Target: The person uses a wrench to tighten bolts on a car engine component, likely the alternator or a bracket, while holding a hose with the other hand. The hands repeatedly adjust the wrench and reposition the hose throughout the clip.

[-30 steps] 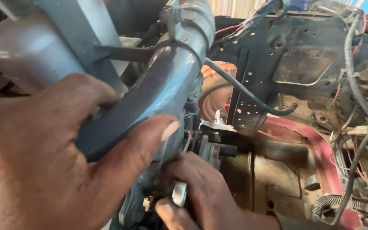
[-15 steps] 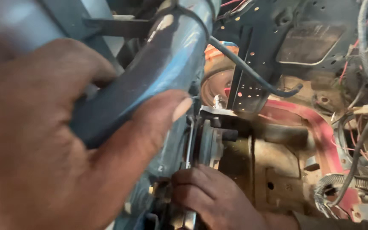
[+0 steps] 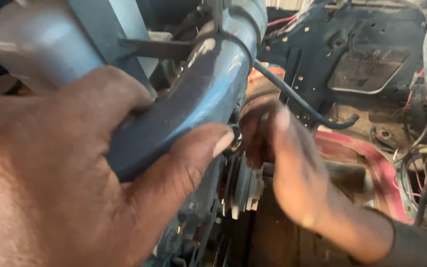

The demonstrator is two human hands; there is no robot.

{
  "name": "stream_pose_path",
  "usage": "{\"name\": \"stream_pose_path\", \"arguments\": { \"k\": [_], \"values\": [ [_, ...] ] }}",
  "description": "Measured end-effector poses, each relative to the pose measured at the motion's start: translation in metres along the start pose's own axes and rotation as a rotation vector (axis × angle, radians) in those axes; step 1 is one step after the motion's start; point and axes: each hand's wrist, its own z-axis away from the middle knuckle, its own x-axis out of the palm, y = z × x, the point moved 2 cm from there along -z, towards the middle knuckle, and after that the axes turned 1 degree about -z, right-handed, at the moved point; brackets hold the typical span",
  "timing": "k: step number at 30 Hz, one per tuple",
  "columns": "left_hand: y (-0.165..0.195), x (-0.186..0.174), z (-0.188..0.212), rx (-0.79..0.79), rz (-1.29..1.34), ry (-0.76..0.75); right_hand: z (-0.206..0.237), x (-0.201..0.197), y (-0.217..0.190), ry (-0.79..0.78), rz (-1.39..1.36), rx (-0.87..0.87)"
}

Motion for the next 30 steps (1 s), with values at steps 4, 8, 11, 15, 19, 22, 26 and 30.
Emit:
{"name": "stream_pose_path", "arguments": {
  "k": [4, 8, 11, 15, 19, 22, 26, 30],
  "values": [
    [0.002, 0.001, -0.001, -0.056, -0.001, -0.016, -0.034, -0.005, -0.009, 0.035, -0.154, 0.111],
    [0.001, 0.001, -0.006, -0.036, 0.005, -0.047, -0.043, -0.005, -0.016, 0.092, -0.284, 0.158],
    [-0.001, 0.004, -0.006, -0.064, -0.005, -0.061, -0.046, -0.003, -0.021, 0.044, -0.362, 0.108],
    [-0.003, 0.002, -0.005, -0.082, -0.006, -0.087, -0.057, -0.003, -0.018, 0.139, -0.417, 0.230],
    [0.000, 0.001, -0.002, -0.045, -0.004, -0.013, -0.059, 0.001, -0.020, 0.158, -0.400, 0.234],
    [0.001, 0.002, -0.003, -0.057, 0.002, -0.016, -0.056, 0.007, -0.026, 0.157, -0.330, 0.184],
    [0.002, 0.002, -0.003, -0.003, 0.068, 0.021, -0.052, 0.010, -0.029, 0.146, -0.330, 0.202],
    [0.004, -0.002, -0.004, 0.013, 0.063, 0.000, -0.045, 0.007, -0.027, 0.100, -0.071, 0.048]
  ]
}}
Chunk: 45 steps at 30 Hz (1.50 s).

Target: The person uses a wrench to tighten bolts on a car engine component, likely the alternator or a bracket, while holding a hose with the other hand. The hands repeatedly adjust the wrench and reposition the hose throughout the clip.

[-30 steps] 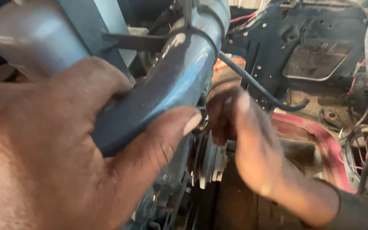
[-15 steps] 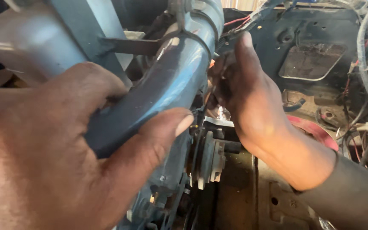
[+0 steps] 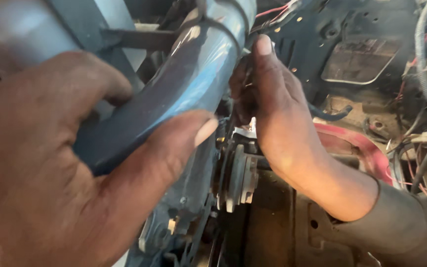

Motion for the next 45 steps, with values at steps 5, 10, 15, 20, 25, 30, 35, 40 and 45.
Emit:
{"name": "stream_pose_path", "arguments": {
  "k": [5, 10, 15, 20, 25, 30, 35, 40, 45],
  "values": [
    [0.004, -0.007, -0.003, 0.031, -0.121, 0.002, 0.032, 0.000, 0.001, -0.014, 0.342, -0.134],
    [0.005, -0.003, -0.002, 0.024, -0.089, 0.029, 0.096, 0.013, 0.004, -0.166, 0.338, -0.313],
    [-0.002, 0.001, -0.001, 0.050, -0.052, 0.022, 0.109, 0.003, 0.019, -0.362, 0.376, -0.565],
    [-0.004, 0.001, -0.001, 0.035, -0.048, 0.002, 0.089, -0.005, 0.018, -0.178, 0.183, -0.315],
    [-0.003, 0.001, 0.001, 0.038, -0.032, 0.031, 0.034, -0.011, 0.017, 0.012, -0.025, -0.035],
    [-0.004, 0.003, 0.003, -0.034, -0.016, 0.029, 0.000, -0.015, 0.012, 0.122, 0.010, 0.059],
    [-0.006, 0.005, 0.003, -0.062, -0.090, -0.013, -0.023, -0.013, 0.006, 0.124, -0.153, 0.120],
    [-0.008, 0.005, 0.002, 0.002, -0.041, 0.011, -0.048, -0.014, 0.017, 0.157, -0.293, 0.265],
    [-0.009, 0.007, 0.002, 0.001, -0.088, 0.005, -0.044, -0.015, 0.021, 0.101, -0.287, 0.135]
  ]
}}
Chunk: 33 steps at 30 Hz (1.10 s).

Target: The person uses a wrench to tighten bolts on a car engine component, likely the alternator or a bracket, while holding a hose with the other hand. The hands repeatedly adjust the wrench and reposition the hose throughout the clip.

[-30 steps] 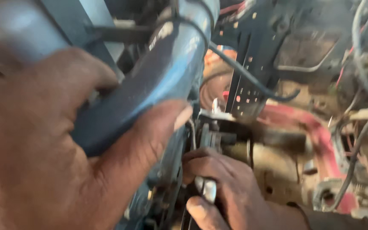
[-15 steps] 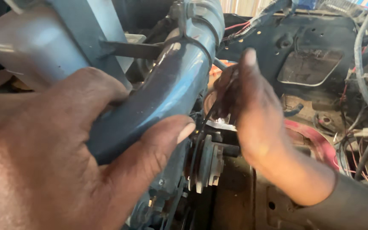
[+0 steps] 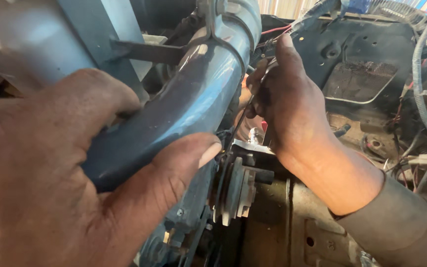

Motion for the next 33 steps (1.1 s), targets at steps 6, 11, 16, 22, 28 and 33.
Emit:
{"name": "stream_pose_path", "arguments": {
  "k": [6, 11, 16, 22, 28, 33],
  "values": [
    [0.005, -0.001, 0.002, -0.024, 0.023, 0.047, -0.024, 0.004, -0.002, 0.041, -0.099, 0.105],
    [0.012, -0.006, 0.003, 0.056, -0.064, 0.128, -0.022, 0.000, 0.008, -0.013, -0.102, 0.052],
    [0.007, -0.007, -0.002, 0.074, -0.049, 0.075, -0.009, 0.000, 0.012, -0.058, 0.031, -0.116],
    [0.006, -0.011, 0.001, -0.006, -0.129, 0.040, -0.007, 0.005, 0.007, -0.064, 0.014, -0.040],
    [0.004, -0.008, -0.002, 0.006, -0.072, 0.025, -0.019, 0.009, 0.004, 0.006, -0.064, 0.039],
    [0.005, -0.006, -0.001, 0.015, -0.049, 0.059, -0.021, 0.013, 0.011, 0.045, -0.034, 0.026]
  ]
}}
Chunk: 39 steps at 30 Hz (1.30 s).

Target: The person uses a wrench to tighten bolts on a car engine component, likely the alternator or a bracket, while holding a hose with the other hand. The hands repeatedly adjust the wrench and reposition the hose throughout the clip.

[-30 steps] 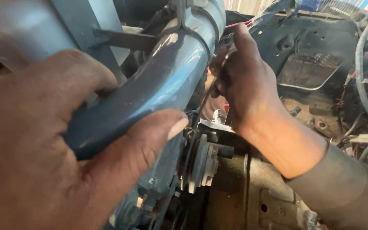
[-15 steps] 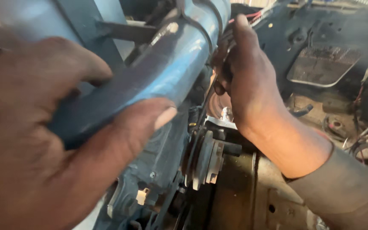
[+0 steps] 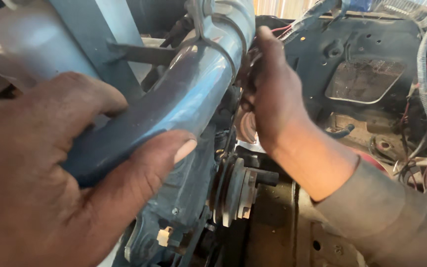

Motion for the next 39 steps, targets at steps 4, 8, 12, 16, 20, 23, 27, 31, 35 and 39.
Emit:
{"name": "stream_pose_path", "arguments": {
  "k": [4, 8, 12, 16, 20, 23, 27, 31, 35, 39],
  "values": [
    [-0.002, 0.000, 0.000, -0.069, -0.052, -0.024, 0.006, -0.001, 0.002, -0.048, -0.012, -0.051],
    [-0.002, 0.000, 0.001, -0.151, -0.053, -0.042, 0.015, -0.004, 0.001, -0.073, 0.019, -0.075],
    [-0.001, -0.002, 0.001, -0.035, -0.015, -0.022, 0.016, -0.004, 0.000, -0.077, 0.047, -0.077],
    [-0.001, -0.002, 0.002, -0.006, 0.046, 0.000, 0.007, -0.006, -0.001, -0.081, 0.039, -0.055],
    [-0.005, 0.001, 0.002, -0.003, 0.061, -0.013, -0.001, -0.016, -0.005, -0.017, 0.081, 0.023],
    [-0.006, 0.001, 0.003, -0.005, 0.074, -0.026, 0.001, -0.020, -0.006, -0.039, 0.062, 0.025],
    [-0.007, 0.001, 0.000, -0.008, 0.081, -0.057, 0.004, -0.018, -0.004, -0.034, 0.005, 0.016],
    [-0.004, 0.002, 0.002, 0.000, 0.098, 0.008, 0.013, -0.019, -0.001, -0.091, -0.016, -0.040],
    [-0.007, 0.005, 0.003, 0.025, 0.088, -0.016, 0.000, -0.019, -0.002, -0.028, -0.005, 0.024],
    [-0.010, 0.007, 0.004, 0.024, 0.100, -0.055, -0.004, -0.015, -0.003, -0.026, -0.016, 0.010]
  ]
}}
